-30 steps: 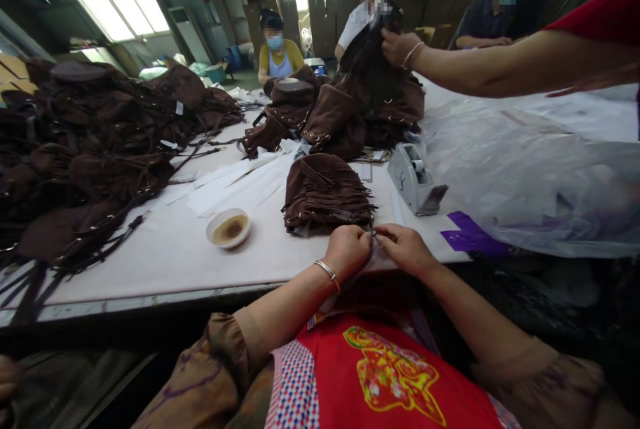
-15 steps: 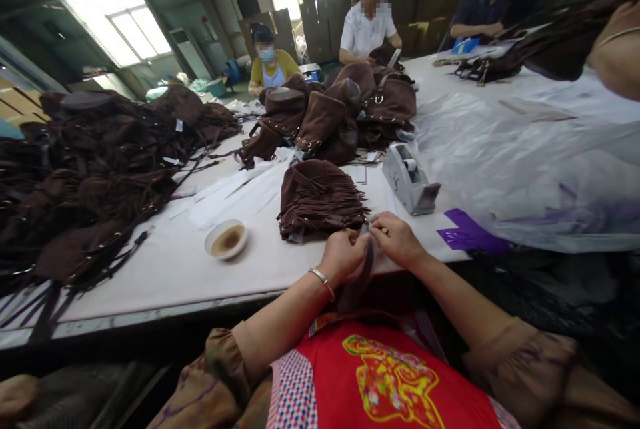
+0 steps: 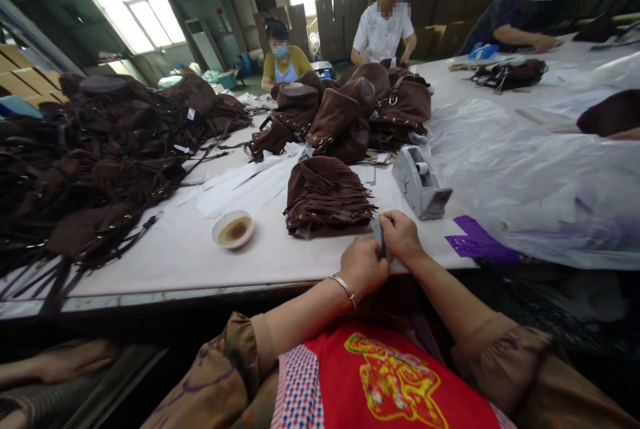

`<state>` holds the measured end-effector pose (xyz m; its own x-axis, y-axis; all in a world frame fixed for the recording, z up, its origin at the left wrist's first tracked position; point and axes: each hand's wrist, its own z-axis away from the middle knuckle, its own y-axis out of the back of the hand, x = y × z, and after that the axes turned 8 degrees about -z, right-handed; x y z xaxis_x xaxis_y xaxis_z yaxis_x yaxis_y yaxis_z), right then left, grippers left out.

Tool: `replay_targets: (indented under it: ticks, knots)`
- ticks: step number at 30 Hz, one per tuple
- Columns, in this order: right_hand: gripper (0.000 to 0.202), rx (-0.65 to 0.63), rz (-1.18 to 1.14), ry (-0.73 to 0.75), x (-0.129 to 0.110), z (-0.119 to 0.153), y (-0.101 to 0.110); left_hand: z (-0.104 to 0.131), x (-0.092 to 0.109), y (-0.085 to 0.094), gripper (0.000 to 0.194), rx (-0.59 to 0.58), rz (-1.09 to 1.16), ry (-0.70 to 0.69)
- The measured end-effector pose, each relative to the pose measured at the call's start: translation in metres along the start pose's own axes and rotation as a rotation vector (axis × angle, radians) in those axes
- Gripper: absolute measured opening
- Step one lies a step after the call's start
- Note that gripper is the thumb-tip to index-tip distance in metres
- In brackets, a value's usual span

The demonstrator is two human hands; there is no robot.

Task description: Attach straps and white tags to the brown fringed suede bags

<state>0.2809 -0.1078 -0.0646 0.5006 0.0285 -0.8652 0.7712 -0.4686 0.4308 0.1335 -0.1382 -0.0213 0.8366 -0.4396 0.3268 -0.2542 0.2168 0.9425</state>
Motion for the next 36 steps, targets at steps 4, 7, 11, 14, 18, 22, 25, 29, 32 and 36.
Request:
replay_targets:
  ticks: [4,7,11,14,18,22,25,29,32,36]
  knots:
    - [0.034,-0.024,0.127,0.029,-0.017,0.003,0.017,0.002,0.005,0.000,0.023,0.009,0.001,-0.081]
    - [0.034,-0.157,0.322,0.024,-0.031,0.000,0.024,0.002,0.009,0.001,0.026,-0.064,-0.013,-0.106]
    - [0.023,-0.260,0.489,0.022,-0.037,-0.012,0.021,0.005,0.013,0.005,0.026,-0.064,-0.091,-0.114]
    - [0.022,-0.263,0.512,0.038,-0.033,-0.023,0.014,0.011,0.010,0.010,0.024,-0.065,-0.118,-0.117]
    - [0.026,-0.152,0.455,0.018,-0.022,-0.032,0.004,0.023,-0.010,0.017,0.031,-0.049,-0.094,-0.058]
    - [0.026,-0.126,0.403,0.000,-0.013,-0.027,0.002,0.034,-0.038,0.024,0.025,-0.043,-0.133,-0.035]
    - [0.027,-0.072,0.411,0.148,-0.022,-0.009,0.009,0.034,-0.055,0.030,0.017,-0.050,-0.173,-0.076]
    - [0.027,-0.353,0.341,0.515,-0.045,0.025,0.015,0.024,-0.063,0.036,0.023,-0.006,-0.229,-0.137]
    - [0.028,-0.637,0.341,0.598,-0.050,0.041,0.010,0.020,-0.068,0.039,0.022,-0.002,-0.235,-0.225]
    - [0.027,-0.608,0.374,0.526,-0.040,0.042,0.008,0.033,-0.092,0.040,0.044,0.108,-0.169,-0.284]
